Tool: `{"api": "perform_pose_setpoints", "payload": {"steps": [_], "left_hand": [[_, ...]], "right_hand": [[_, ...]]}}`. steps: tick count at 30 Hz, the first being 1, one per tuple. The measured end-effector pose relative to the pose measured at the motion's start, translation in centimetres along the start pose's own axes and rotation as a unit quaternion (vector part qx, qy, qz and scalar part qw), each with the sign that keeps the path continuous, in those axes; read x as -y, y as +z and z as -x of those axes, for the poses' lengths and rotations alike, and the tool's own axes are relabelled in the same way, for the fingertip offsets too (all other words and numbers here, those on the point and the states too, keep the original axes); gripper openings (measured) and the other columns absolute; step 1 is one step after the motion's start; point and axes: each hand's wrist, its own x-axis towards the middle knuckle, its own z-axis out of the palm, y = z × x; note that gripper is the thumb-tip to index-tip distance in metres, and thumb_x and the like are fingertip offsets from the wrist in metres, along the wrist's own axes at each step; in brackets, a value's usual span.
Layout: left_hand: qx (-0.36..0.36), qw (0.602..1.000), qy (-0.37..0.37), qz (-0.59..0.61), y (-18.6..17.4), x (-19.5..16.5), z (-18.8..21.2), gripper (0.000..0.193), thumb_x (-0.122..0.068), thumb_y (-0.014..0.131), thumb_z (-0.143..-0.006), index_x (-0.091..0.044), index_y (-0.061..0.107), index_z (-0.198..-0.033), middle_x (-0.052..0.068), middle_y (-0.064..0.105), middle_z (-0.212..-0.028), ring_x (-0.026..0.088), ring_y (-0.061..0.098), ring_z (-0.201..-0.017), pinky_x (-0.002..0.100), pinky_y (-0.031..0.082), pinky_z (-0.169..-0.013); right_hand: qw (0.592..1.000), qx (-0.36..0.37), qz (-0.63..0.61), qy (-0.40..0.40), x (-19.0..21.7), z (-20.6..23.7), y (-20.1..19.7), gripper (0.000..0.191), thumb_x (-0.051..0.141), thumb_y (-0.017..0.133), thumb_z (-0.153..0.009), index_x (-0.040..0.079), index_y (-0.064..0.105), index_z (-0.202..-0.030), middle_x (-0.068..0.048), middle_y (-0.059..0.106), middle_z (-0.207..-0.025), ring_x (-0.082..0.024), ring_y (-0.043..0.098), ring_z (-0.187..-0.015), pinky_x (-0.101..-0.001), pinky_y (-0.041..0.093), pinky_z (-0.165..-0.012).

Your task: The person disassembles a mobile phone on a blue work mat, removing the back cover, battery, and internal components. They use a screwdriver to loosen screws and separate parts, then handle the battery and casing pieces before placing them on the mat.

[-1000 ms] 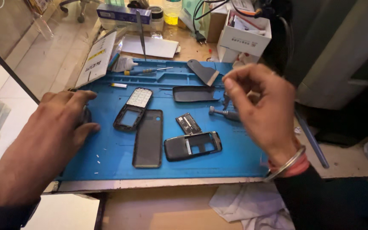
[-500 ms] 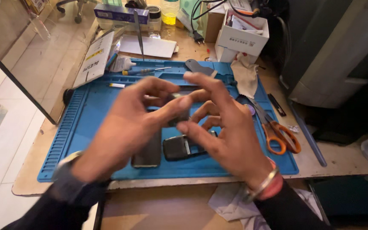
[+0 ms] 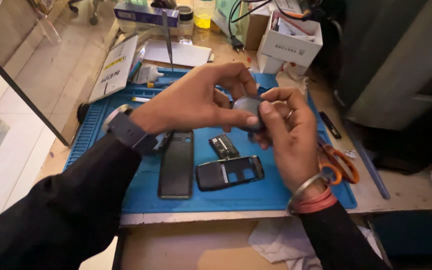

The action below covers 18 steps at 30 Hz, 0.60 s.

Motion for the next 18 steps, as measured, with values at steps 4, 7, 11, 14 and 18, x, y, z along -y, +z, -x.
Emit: {"api": "perform_pose_setpoints", "payload": {"steps": [4,7,11,14,18], "left_hand": [[-0.003,0.998,0.046,0.029,0.6,0.9,-0.2,0.047,-0.023,0.087,-0.085,0.000,0.065,-0.120,0.002,0.060,-0.090,0.008,0.065,-0.077,0.024,0.058,-0.066],[-0.039,0.990,0.031,0.131,1.4,1.3,0.1,0.042,-0.023,0.079,-0.090,-0.004,0.065,-0.125,-0.002,0.063,-0.097,0.007,0.073,-0.087,0.023,0.064,-0.070],[-0.079,0.981,0.011,0.175,2.1,1.6,0.2,0.040,-0.022,0.076,-0.093,-0.005,0.064,-0.127,-0.002,0.062,-0.103,0.009,0.072,-0.087,0.024,0.064,-0.068],[-0.090,0.976,-0.018,0.198,2.3,1.8,0.1,0.041,-0.025,0.074,-0.092,-0.004,0.062,-0.125,0.001,0.069,-0.102,0.009,0.073,-0.085,0.023,0.065,-0.067],[-0.114,0.974,-0.047,0.190,2.8,2.2,-0.1,0.039,-0.031,0.072,-0.095,0.000,0.069,-0.118,0.004,0.073,-0.105,0.010,0.073,-0.086,0.023,0.062,-0.067]], "right_hand": [[1.000,-0.028,0.008,-0.005,-0.3,0.0,0.0,0.016,0.017,0.057,-0.108,0.006,0.054,-0.120,-0.001,0.060,-0.082,-0.005,0.055,-0.063,-0.0201,0.042,-0.052],[0.999,-0.031,0.022,-0.017,-0.1,0.0,0.0,0.021,0.017,0.056,-0.107,0.007,0.055,-0.126,-0.001,0.063,-0.087,-0.005,0.059,-0.066,-0.0197,0.044,-0.053],[0.999,-0.027,0.028,-0.033,0.3,0.2,0.4,0.028,0.015,0.056,-0.108,0.005,0.056,-0.134,-0.002,0.066,-0.093,-0.006,0.063,-0.071,-0.0205,0.047,-0.058],[0.999,-0.020,0.036,-0.031,0.7,0.4,0.5,0.034,0.012,0.058,-0.106,0.005,0.054,-0.140,-0.004,0.067,-0.101,-0.007,0.064,-0.078,-0.0206,0.050,-0.064],[0.998,-0.018,0.055,-0.032,0.8,0.5,0.5,0.037,0.010,0.058,-0.105,0.005,0.054,-0.141,-0.005,0.068,-0.113,-0.008,0.065,-0.083,-0.0207,0.049,-0.065]]}}
